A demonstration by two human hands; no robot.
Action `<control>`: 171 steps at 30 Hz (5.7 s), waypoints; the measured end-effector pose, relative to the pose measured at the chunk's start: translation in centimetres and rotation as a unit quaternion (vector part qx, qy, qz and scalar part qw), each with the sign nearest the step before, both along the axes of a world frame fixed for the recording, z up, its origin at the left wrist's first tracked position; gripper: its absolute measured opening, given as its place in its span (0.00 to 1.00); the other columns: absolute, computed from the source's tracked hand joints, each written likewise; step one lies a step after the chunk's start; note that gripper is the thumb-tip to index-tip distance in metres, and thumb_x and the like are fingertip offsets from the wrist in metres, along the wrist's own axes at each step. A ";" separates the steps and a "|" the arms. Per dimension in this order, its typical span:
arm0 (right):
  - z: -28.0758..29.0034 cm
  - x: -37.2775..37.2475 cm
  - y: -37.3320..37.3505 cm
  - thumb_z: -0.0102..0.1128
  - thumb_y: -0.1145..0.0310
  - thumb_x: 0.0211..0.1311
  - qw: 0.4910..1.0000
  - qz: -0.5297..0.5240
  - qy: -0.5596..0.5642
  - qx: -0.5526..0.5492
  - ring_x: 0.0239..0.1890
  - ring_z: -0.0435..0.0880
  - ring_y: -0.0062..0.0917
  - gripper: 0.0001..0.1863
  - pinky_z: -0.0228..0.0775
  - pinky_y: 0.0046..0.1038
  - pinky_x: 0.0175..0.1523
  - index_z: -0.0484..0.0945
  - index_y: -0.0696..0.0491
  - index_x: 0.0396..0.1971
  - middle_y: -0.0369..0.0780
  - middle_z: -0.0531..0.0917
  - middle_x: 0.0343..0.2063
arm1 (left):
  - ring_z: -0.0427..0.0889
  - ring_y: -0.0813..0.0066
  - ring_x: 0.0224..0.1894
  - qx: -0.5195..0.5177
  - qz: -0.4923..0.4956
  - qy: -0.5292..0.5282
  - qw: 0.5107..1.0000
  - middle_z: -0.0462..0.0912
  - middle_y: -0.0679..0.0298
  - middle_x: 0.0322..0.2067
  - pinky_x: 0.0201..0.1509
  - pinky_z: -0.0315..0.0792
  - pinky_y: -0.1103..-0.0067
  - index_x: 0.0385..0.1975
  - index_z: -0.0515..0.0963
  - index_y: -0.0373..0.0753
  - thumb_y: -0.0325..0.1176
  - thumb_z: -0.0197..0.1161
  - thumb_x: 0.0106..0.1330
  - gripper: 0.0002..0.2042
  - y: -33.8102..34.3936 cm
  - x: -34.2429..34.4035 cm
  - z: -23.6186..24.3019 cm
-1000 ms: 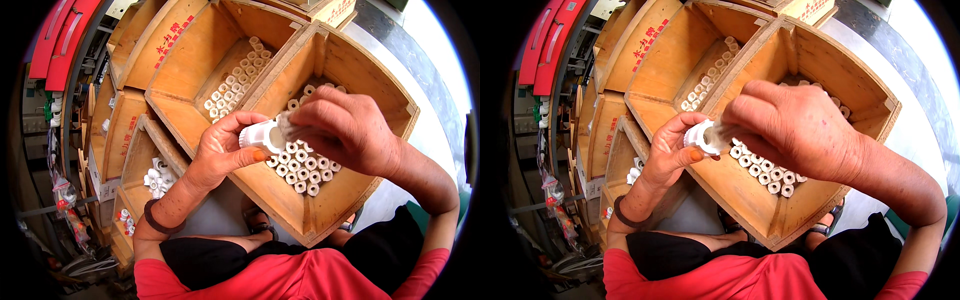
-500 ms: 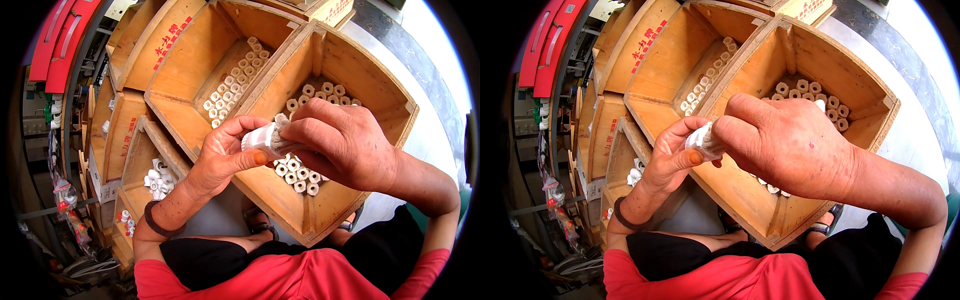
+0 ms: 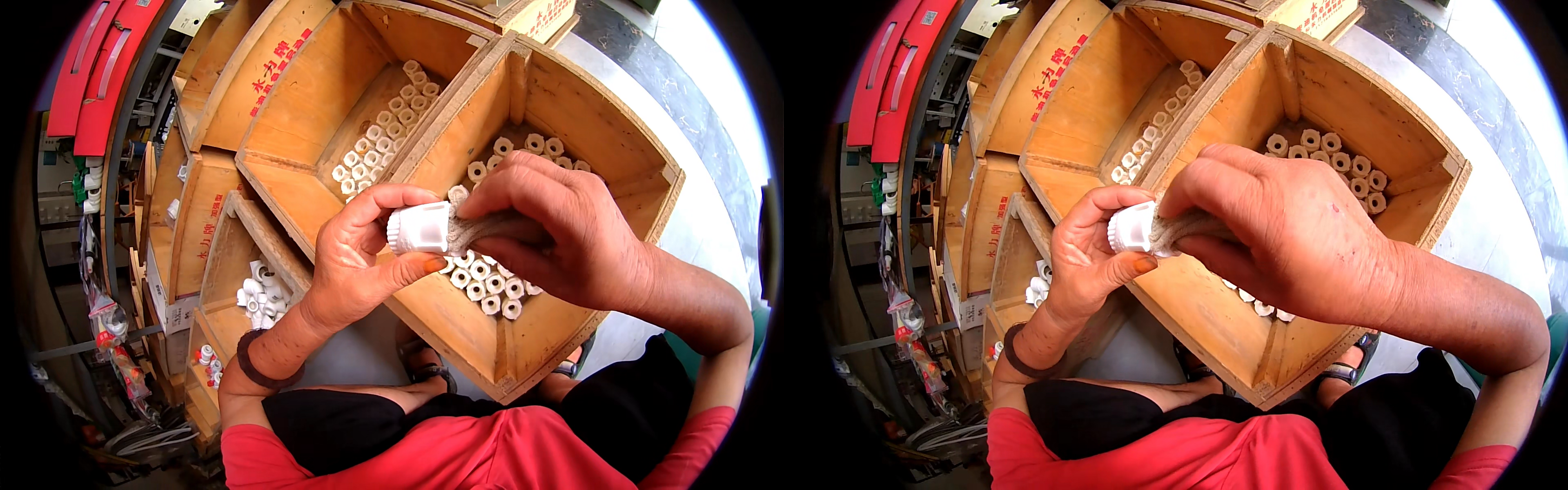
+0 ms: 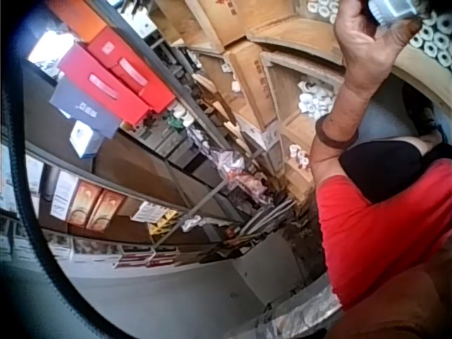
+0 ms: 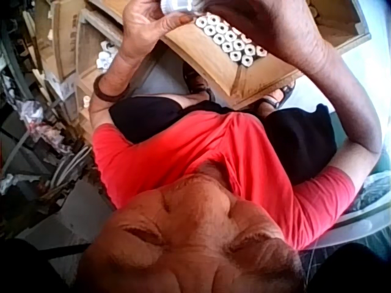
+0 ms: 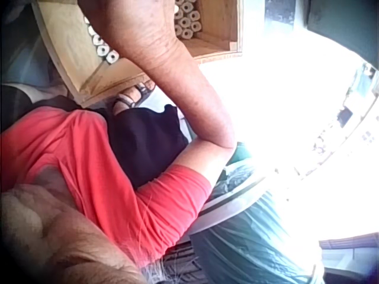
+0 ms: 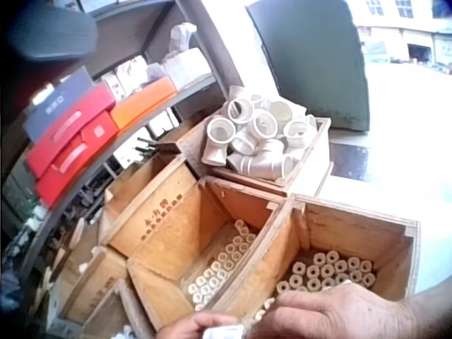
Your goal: The person repeatedly picks white plastic pipe fittings from a wooden crate and wipes them with a cloth. They handle each fitting individually, rubbing the exterior and interior surfaces, then place the cleaned items back into the crate.
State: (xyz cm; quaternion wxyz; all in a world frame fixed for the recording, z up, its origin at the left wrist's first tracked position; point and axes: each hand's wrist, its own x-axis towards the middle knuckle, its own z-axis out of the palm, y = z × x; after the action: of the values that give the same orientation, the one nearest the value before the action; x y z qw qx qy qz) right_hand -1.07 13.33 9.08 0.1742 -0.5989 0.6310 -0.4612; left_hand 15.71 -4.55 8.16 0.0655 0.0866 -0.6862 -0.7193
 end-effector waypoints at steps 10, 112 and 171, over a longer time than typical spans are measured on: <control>-0.5 0.3 -0.2 0.70 0.77 0.48 0.998 -0.029 -0.059 -0.025 0.36 0.83 0.32 0.16 0.75 0.27 0.39 0.77 0.56 0.39 0.41 0.80 0.33 | 0.74 0.77 0.51 0.007 0.021 0.014 1.000 0.75 0.62 0.48 0.58 0.70 0.78 0.54 0.69 0.32 0.22 0.70 0.57 0.25 0.2 -0.1 -0.1; -2.8 -9.4 -2.0 0.59 0.69 0.65 0.801 0.089 -0.588 0.070 0.39 0.77 0.11 0.11 0.71 0.16 0.43 0.76 0.58 0.44 0.33 0.81 0.35 | 0.80 0.58 0.50 0.056 0.078 -0.124 0.988 0.77 0.51 0.49 0.48 0.79 0.66 0.57 0.65 0.33 0.24 0.68 0.58 0.26 1.0 -7.9 1.4; -5.1 -7.3 -2.4 0.60 0.67 0.66 0.831 0.176 -0.526 -0.037 0.45 0.76 0.14 0.12 0.69 0.19 0.52 0.76 0.57 0.44 0.33 0.81 0.39 | 0.78 0.67 0.51 -0.316 0.000 -0.065 0.947 0.78 0.57 0.47 0.55 0.71 0.77 0.47 0.79 0.36 0.20 0.73 0.46 0.23 2.2 -4.9 4.0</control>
State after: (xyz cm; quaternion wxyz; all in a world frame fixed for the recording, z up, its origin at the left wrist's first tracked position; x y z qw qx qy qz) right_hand -8.33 10.96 4.00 0.5359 -0.3728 0.3100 -0.6911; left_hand 10.81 -2.39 12.20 0.0448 0.1077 -0.8811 -0.4584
